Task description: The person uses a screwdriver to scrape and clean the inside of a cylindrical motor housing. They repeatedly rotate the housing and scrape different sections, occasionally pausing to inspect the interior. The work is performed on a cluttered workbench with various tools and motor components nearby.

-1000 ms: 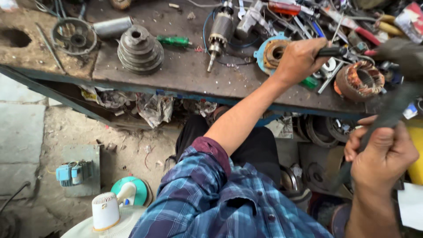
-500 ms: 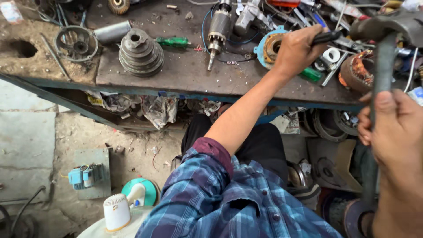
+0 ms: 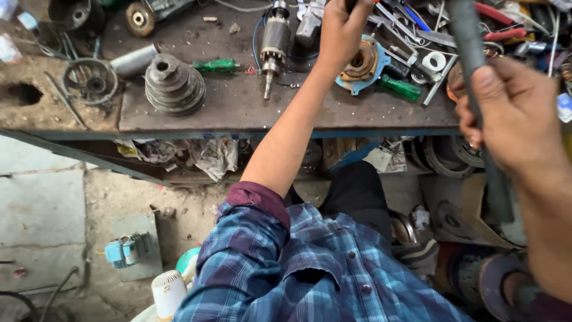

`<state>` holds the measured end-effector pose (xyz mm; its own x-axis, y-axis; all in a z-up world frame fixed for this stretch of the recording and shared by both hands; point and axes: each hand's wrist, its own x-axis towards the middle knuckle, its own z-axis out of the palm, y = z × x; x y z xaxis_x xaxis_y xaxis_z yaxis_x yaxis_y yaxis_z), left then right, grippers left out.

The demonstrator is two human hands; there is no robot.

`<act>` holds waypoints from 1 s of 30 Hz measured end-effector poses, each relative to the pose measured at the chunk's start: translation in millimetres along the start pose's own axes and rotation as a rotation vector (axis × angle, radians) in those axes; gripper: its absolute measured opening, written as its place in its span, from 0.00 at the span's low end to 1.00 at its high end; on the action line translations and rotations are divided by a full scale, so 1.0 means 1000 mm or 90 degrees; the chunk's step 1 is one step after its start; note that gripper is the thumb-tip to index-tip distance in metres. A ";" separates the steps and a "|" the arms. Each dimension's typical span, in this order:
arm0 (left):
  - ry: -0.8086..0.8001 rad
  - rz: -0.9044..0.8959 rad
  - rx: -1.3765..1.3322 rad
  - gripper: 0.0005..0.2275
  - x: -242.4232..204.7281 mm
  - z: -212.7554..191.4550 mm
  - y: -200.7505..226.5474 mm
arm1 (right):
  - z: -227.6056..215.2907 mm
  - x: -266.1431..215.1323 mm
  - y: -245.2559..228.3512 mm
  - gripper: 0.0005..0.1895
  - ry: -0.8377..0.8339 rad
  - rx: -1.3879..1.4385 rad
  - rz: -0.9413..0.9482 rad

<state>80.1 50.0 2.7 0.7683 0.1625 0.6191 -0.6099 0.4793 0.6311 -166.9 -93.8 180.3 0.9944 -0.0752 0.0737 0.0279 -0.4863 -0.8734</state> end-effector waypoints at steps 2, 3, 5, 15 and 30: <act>-0.033 -0.004 0.113 0.12 -0.001 0.001 -0.004 | -0.007 0.008 -0.009 0.19 -0.013 -0.024 -0.069; -0.047 -0.008 0.167 0.14 -0.004 0.003 -0.006 | -0.008 0.010 -0.015 0.19 -0.011 -0.074 -0.096; -0.012 -0.009 0.166 0.15 -0.007 0.003 -0.010 | -0.008 0.018 -0.028 0.19 -0.011 -0.171 -0.153; 0.051 -0.144 -0.114 0.20 0.000 -0.016 -0.013 | 0.002 0.053 -0.040 0.15 -0.078 -0.229 -0.163; 0.199 -0.154 -0.234 0.15 0.008 -0.021 0.002 | 0.006 0.004 0.189 0.16 0.078 0.161 0.080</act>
<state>88.9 70.8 -0.8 0.9339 0.2318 0.2721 -0.3429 0.7958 0.4990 -156.6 -180.6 12.3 0.9725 -0.2327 0.0010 -0.0553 -0.2352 -0.9704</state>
